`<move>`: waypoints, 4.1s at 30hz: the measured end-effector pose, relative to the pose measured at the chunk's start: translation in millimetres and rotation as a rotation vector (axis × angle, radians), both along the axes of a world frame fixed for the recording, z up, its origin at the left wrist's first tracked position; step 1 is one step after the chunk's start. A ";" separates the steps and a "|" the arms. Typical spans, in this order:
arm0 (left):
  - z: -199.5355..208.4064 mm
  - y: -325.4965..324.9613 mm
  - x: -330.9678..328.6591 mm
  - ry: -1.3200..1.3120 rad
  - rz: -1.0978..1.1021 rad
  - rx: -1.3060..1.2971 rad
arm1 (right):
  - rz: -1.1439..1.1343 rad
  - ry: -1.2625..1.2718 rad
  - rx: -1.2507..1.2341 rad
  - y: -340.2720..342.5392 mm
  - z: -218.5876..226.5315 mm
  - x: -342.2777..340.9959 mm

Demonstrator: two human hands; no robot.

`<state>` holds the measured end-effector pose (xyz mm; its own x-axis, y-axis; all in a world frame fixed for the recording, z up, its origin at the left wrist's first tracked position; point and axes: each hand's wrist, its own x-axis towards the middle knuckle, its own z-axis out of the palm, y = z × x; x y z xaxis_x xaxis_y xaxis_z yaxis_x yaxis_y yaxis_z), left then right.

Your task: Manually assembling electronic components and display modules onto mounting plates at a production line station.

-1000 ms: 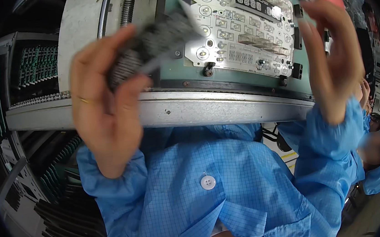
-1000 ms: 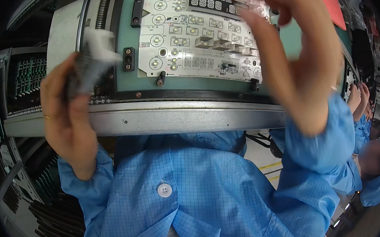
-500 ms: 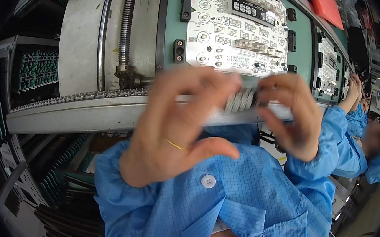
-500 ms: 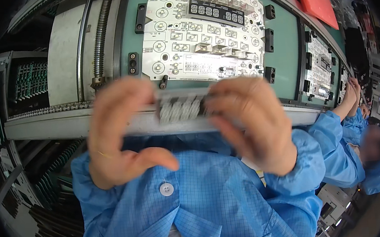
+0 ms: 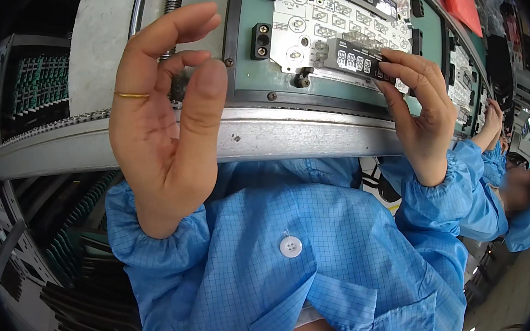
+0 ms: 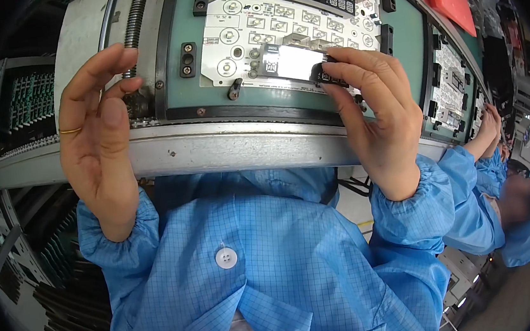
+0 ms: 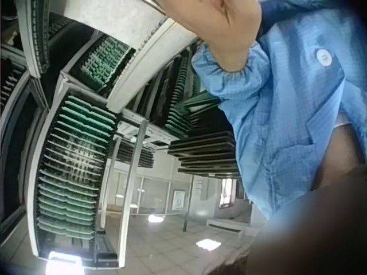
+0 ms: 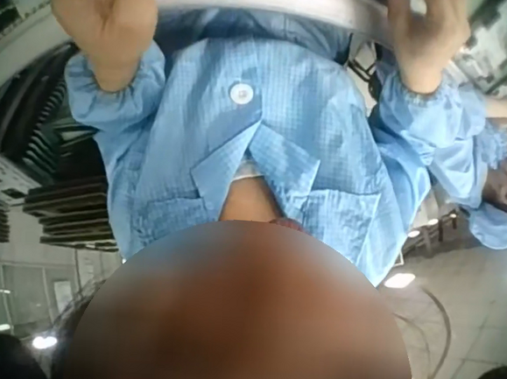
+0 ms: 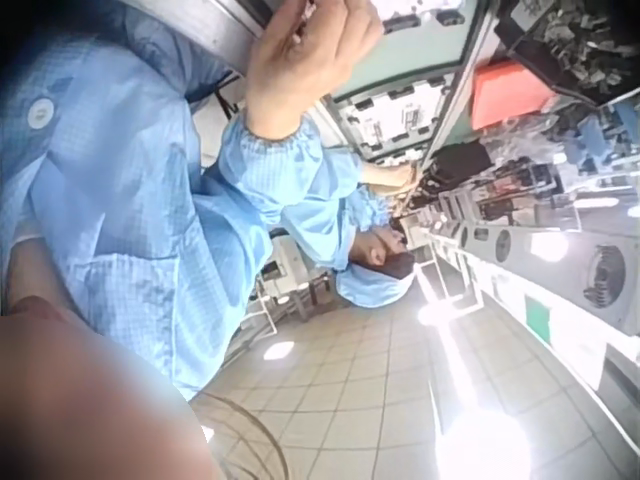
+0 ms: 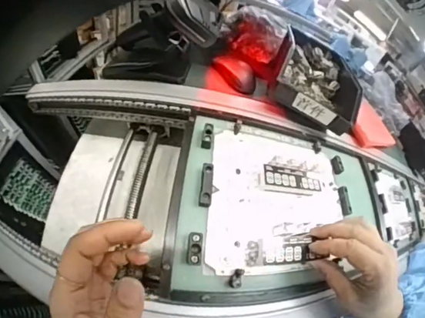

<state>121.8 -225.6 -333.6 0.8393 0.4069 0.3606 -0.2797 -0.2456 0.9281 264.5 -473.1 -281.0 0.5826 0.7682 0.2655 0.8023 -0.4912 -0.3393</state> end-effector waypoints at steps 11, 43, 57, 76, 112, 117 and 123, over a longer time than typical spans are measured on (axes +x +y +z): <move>-4.7 6.5 -1.1 0.012 -0.058 0.039 | -0.014 0.005 0.032 -5.5 -5.4 -0.5; -0.9 9.7 -0.2 0.050 -0.074 0.117 | 0.097 -0.046 0.029 -26.7 -2.8 3.3; 27.3 -16.4 17.3 0.599 -0.056 0.338 | 0.502 0.213 0.347 -7.9 -29.4 -50.6; 171.8 -133.7 -266.4 1.000 1.855 1.068 | 0.531 0.481 0.178 -18.6 22.2 -87.2; 194.7 -11.1 -136.5 1.032 1.388 0.588 | 0.365 1.735 0.959 2.0 76.4 -80.2; 121.8 122.1 -102.8 0.914 1.101 0.194 | 0.269 1.647 1.040 15.8 62.2 -65.3; 89.8 218.6 -26.7 0.837 0.931 0.306 | 0.050 1.530 0.615 59.0 10.1 -56.2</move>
